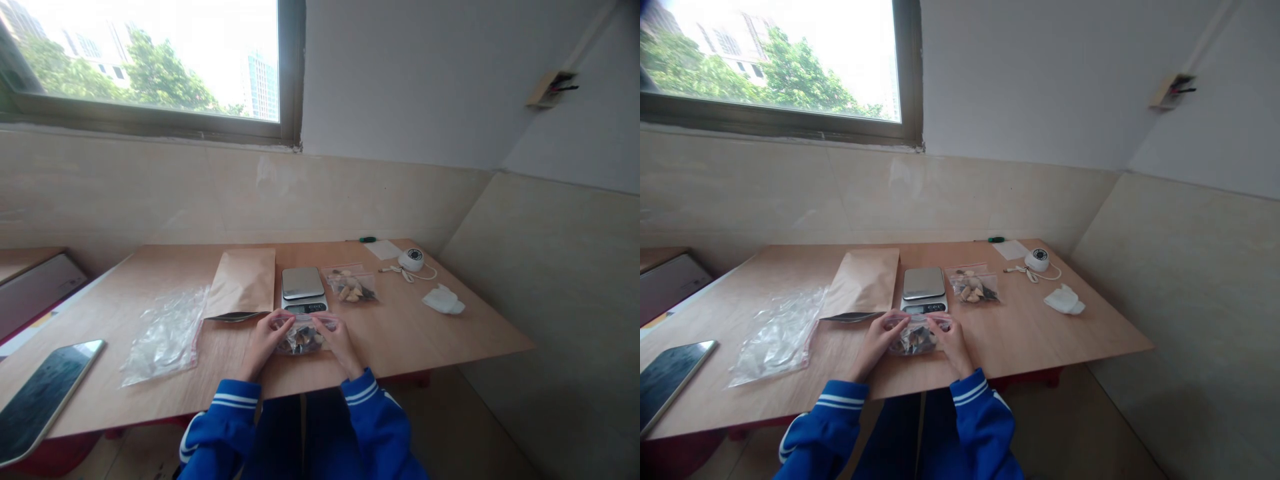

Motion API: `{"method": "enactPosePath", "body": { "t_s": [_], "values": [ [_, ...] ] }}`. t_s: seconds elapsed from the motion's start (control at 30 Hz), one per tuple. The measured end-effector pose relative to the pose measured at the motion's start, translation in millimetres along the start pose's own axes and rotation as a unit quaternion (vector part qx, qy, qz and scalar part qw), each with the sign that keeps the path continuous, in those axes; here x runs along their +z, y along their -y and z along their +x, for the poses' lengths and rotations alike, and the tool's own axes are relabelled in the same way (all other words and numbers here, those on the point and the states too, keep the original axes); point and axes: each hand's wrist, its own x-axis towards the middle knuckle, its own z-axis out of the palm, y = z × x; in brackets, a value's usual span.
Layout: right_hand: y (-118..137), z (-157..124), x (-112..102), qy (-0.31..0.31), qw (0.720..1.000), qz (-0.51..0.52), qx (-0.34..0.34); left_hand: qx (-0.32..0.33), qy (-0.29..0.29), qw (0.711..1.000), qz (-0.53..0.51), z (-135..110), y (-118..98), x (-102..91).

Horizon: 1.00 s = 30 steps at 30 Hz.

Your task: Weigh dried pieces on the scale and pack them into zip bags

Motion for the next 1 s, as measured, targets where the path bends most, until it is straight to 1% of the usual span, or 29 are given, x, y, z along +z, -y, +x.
{"method": "enactPosePath", "body": {
  "t_s": [0.07,0.17,0.3,0.5,0.77,1.0],
  "values": [
    [2.2,0.1,0.4,0.011,1.000,-0.007,-0.013,-0.002,0.006,1.000,0.009,0.1,0.8,-0.4],
    [2.2,0.3,1.4,0.009,0.999,-0.020,-0.025,-0.009,0.009,1.000,0.016,0.4,0.5,-0.7],
    [0.2,-0.3,2.2,-0.007,0.999,-0.025,-0.020,-0.008,0.011,1.000,0.010,0.6,-0.5,-0.3],
    [2.1,-1.9,1.2,-0.005,1.000,-0.023,-0.019,0.009,0.013,1.000,0.016,-0.4,-1.2,0.0],
    [-3.0,-0.7,1.2,-0.035,0.999,-0.036,-0.017,0.028,0.014,0.998,0.052,-1.2,0.6,0.0],
    [-3.4,-0.2,1.2,-0.034,0.998,-0.043,-0.007,0.040,0.010,0.996,0.079,-2.1,-1.1,0.0]
  ]
}}
